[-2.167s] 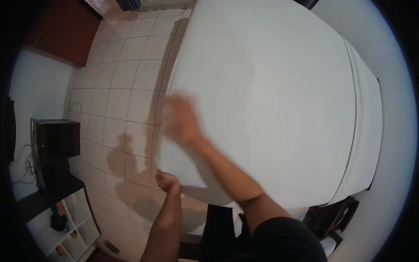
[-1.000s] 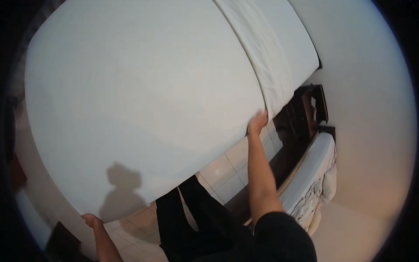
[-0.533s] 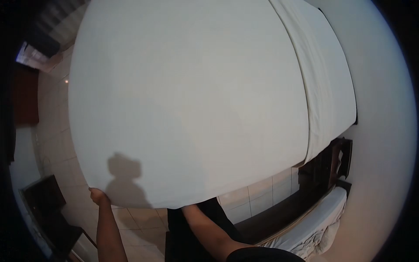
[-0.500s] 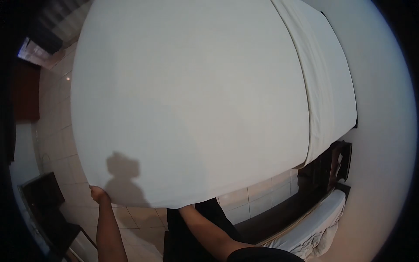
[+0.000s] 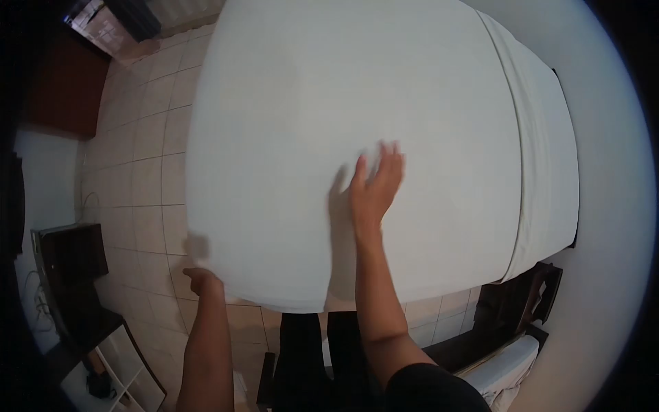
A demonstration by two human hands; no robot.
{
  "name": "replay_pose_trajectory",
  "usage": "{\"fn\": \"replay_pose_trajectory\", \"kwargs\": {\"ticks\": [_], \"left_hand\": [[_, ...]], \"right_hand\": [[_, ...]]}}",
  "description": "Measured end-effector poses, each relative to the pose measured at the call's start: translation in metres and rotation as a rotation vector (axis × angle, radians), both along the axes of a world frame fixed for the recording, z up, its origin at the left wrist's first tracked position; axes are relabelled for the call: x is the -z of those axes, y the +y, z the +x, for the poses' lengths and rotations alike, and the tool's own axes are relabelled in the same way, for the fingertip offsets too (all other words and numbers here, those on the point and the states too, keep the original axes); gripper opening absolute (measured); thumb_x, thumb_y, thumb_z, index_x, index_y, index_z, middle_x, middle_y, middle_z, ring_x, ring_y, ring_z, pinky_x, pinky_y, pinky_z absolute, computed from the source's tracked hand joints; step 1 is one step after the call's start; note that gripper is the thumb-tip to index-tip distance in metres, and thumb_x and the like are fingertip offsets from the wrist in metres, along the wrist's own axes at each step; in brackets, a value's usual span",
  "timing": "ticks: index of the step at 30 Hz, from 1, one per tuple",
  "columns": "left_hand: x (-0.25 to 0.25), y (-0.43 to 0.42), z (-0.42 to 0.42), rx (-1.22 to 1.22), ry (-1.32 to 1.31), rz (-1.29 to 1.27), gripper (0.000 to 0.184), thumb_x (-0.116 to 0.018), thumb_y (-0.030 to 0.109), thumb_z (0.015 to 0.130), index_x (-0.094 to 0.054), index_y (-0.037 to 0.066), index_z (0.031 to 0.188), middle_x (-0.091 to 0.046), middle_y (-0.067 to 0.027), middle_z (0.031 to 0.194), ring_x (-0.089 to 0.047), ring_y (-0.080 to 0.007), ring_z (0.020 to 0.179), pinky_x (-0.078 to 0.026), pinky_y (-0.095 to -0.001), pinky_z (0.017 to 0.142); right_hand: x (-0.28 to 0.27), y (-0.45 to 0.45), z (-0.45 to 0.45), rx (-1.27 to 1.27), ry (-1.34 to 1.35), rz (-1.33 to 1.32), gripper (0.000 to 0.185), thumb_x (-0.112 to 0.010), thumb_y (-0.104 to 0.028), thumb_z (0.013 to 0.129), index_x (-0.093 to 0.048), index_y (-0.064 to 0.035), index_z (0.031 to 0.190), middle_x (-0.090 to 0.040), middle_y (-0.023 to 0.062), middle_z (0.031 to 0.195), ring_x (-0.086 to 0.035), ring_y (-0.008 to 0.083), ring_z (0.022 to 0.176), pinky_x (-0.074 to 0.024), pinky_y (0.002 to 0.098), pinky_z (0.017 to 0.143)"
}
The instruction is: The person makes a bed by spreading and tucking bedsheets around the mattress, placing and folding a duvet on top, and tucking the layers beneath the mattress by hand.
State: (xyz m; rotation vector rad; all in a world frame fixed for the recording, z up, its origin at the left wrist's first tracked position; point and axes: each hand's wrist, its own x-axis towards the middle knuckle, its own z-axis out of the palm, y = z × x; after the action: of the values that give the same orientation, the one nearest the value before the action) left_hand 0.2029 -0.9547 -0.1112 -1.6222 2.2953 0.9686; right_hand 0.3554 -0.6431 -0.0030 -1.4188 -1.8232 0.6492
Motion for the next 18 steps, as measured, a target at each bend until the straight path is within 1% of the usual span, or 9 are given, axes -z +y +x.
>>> {"fn": "replay_pose_trajectory", "kwargs": {"ticks": [1,3,5,9,13,14,15,16,18], "left_hand": [[0.001,0.0,0.001,-0.038,-0.007,0.001,0.07,-0.033,0.052,0.091,-0.059,-0.011,0.105,-0.059,-0.0292,0.108,-0.058,-0.0404,0.102,-0.046,-0.0461,0.091],[0.008,0.0,-0.003,-0.072,-0.013,0.003,0.07,-0.033,0.052,0.091,-0.059,-0.01,0.105,-0.059,-0.0287,0.109,-0.058,-0.0404,0.102,-0.046,-0.0458,0.091],[0.012,-0.004,-0.005,-0.046,-0.064,-0.009,0.068,-0.032,0.05,0.091,-0.059,-0.011,0.104,-0.059,-0.0282,0.111,-0.058,-0.0404,0.103,-0.046,-0.0461,0.092],[0.016,-0.005,-0.004,-0.061,-0.077,-0.008,0.066,-0.031,0.048,0.092,-0.058,-0.011,0.104,-0.058,-0.0271,0.112,-0.057,-0.0397,0.104,-0.046,-0.0475,0.092],[0.004,-0.002,-0.005,-0.059,-0.021,0.061,0.065,-0.03,0.048,0.092,-0.058,-0.01,0.105,-0.058,-0.0254,0.114,-0.057,-0.0388,0.105,-0.046,-0.0477,0.092],[0.0,0.0,-0.004,-0.046,-0.009,0.095,0.065,-0.03,0.048,0.092,-0.058,-0.01,0.105,-0.058,-0.0248,0.114,-0.057,-0.0386,0.105,-0.046,-0.0475,0.092],[-0.004,0.002,-0.003,-0.028,-0.001,0.131,0.065,-0.03,0.048,0.092,-0.058,-0.01,0.106,-0.058,-0.0242,0.115,-0.057,-0.0383,0.105,-0.046,-0.0473,0.092],[-0.008,0.004,-0.002,-0.009,0.001,0.164,0.065,-0.03,0.048,0.092,-0.057,-0.009,0.106,-0.058,-0.0235,0.115,-0.057,-0.0381,0.105,-0.046,-0.0471,0.092],[-0.016,0.009,0.002,0.032,-0.012,0.212,0.064,-0.03,0.048,0.092,-0.057,-0.008,0.107,-0.058,-0.0222,0.116,-0.057,-0.0375,0.106,-0.046,-0.0467,0.092]], "right_hand": [[0.02,0.002,-0.02,-0.014,0.0,-0.004,0.046,-0.05,-0.025,0.091,-0.044,-0.0064,0.133,-0.036,0.0192,0.142,-0.027,0.0338,0.134,-0.0222,0.0479,0.108],[0.067,-0.017,-0.064,-0.184,-0.731,0.217,0.051,-0.046,-0.035,0.091,-0.039,-0.0155,0.139,-0.023,0.0163,0.149,-0.015,0.0378,0.138,-0.014,0.0596,0.107],[0.061,-0.065,-0.109,-0.365,-0.615,0.158,0.056,-0.04,-0.045,0.09,-0.034,-0.0237,0.142,-0.019,0.0127,0.151,-0.01,0.039,0.139,-0.0059,0.0657,0.105],[0.063,-0.156,-0.167,-0.756,-0.613,0.145,0.06,-0.039,-0.051,0.089,-0.032,-0.0255,0.143,-0.018,0.0105,0.152,-0.008,0.0391,0.14,-0.0058,0.0658,0.106],[0.058,-0.232,-0.189,-1.073,-1.0,0.107,0.076,-0.035,-0.059,0.088,-0.023,-0.0119,0.146,-0.013,0.0101,0.153,-0.002,0.0377,0.14,-0.0048,0.0614,0.109],[0.063,-0.256,-0.183,-1.216,-0.938,-0.198,0.078,-0.04,-0.06,0.086,-0.037,-0.0011,0.138,-0.021,0.0134,0.15,-0.001,0.0388,0.14,-0.0065,0.061,0.109],[0.056,-0.266,-0.186,-1.373,-0.873,-0.427,0.068,-0.043,-0.056,0.086,-0.055,-0.0008,0.123,-0.04,0.0186,0.139,-0.004,0.043,0.138,-0.0105,0.0607,0.109],[0.054,-0.271,-0.178,-1.49,-0.701,-0.697,0.06,-0.047,-0.054,0.084,-0.064,-0.0023,0.111,-0.055,0.0214,0.121,-0.02,0.0422,0.135,-0.0119,0.0603,0.109],[0.076,-0.282,-0.169,-1.538,-0.146,-1.022,0.043,-0.051,-0.042,0.085,-0.067,-0.0065,0.104,-0.062,0.0209,0.104,-0.036,0.0371,0.128,-0.0138,0.0593,0.109]]}}
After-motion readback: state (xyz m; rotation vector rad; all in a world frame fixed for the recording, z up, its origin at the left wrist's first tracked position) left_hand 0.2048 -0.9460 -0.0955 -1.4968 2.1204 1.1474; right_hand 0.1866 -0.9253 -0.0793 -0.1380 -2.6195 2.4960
